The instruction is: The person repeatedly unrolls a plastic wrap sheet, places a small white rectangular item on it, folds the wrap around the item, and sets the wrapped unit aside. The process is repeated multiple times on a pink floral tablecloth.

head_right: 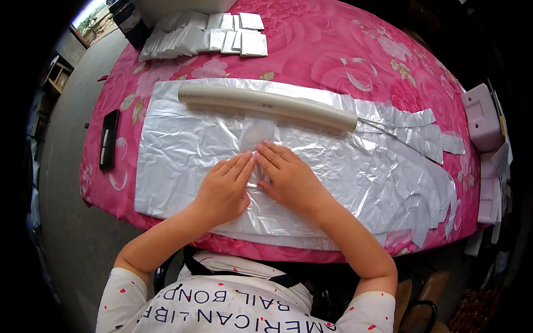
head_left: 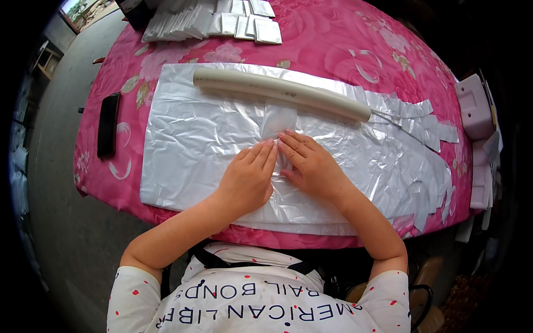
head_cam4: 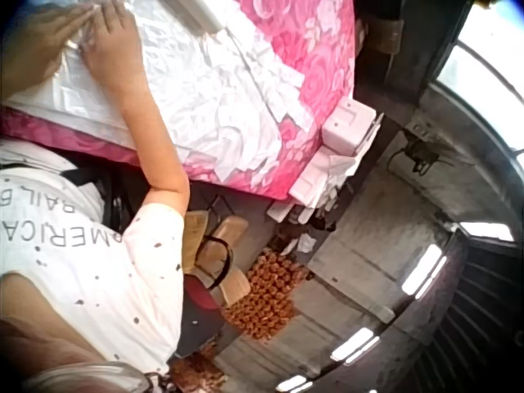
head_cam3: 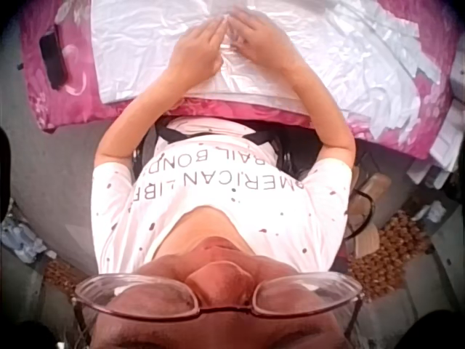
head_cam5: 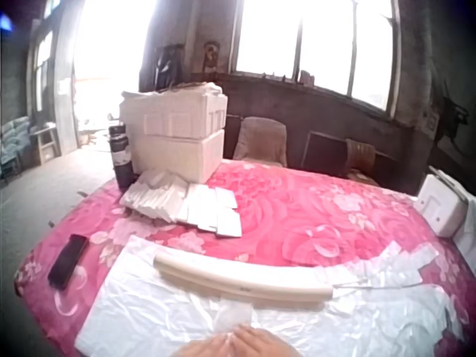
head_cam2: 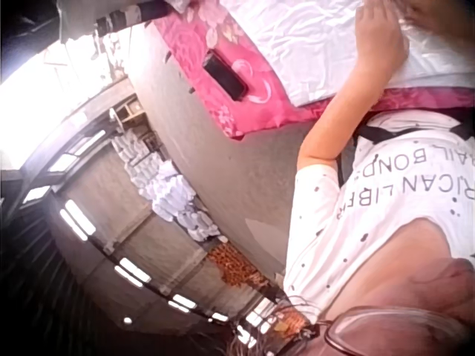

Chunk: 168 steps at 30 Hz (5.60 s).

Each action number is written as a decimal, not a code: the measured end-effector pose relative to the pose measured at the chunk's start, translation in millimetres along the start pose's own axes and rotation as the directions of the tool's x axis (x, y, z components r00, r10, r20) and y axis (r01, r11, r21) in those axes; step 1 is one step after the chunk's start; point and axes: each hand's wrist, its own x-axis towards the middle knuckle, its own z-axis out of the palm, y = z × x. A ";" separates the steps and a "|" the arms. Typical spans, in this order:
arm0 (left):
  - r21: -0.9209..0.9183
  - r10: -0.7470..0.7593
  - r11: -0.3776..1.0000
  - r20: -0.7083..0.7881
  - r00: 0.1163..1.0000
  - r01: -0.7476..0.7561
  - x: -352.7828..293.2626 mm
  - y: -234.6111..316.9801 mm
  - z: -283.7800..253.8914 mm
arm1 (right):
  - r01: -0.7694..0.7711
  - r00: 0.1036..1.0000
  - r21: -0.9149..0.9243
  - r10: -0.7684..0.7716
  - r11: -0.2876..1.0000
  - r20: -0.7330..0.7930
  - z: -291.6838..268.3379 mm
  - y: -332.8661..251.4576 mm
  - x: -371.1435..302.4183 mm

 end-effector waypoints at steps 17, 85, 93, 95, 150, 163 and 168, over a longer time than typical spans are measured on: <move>-0.124 0.153 0.980 -0.038 0.987 -0.157 -35.3 -2.7 -14.7 | 0.151 0.986 0.116 -0.141 0.982 -0.087 5.0 -16.1 -21.1; 0.099 0.080 0.990 0.170 0.982 -0.098 -53.6 -39.5 -28.4 | -0.758 0.642 0.144 0.687 0.637 0.339 -23.9 -15.1 11.7; -0.384 -0.172 0.908 0.020 0.985 0.166 -78.0 -24.7 -67.6 | -0.320 0.943 0.178 0.330 0.931 -0.030 -27.2 -23.5 36.0; -0.658 -0.381 0.666 0.104 0.919 0.351 -99.8 -22.4 -73.2 | -0.228 0.971 0.080 0.233 0.970 -0.050 -15.9 -24.1 48.9; -0.522 -0.085 0.834 0.200 0.976 0.180 -26.6 2.3 -49.0 | -0.494 0.867 -0.029 0.495 0.869 0.055 -79.6 21.8 -51.2; -0.338 0.204 0.927 0.086 0.975 -0.164 46.9 80.8 22.9 | -0.514 0.854 -0.204 0.477 0.833 -0.207 -82.1 73.9 -182.5; -0.376 0.266 0.901 0.087 0.960 -0.216 54.1 102.1 27.0 | -0.832 0.546 -0.244 0.663 0.498 -0.512 -124.2 145.6 -280.3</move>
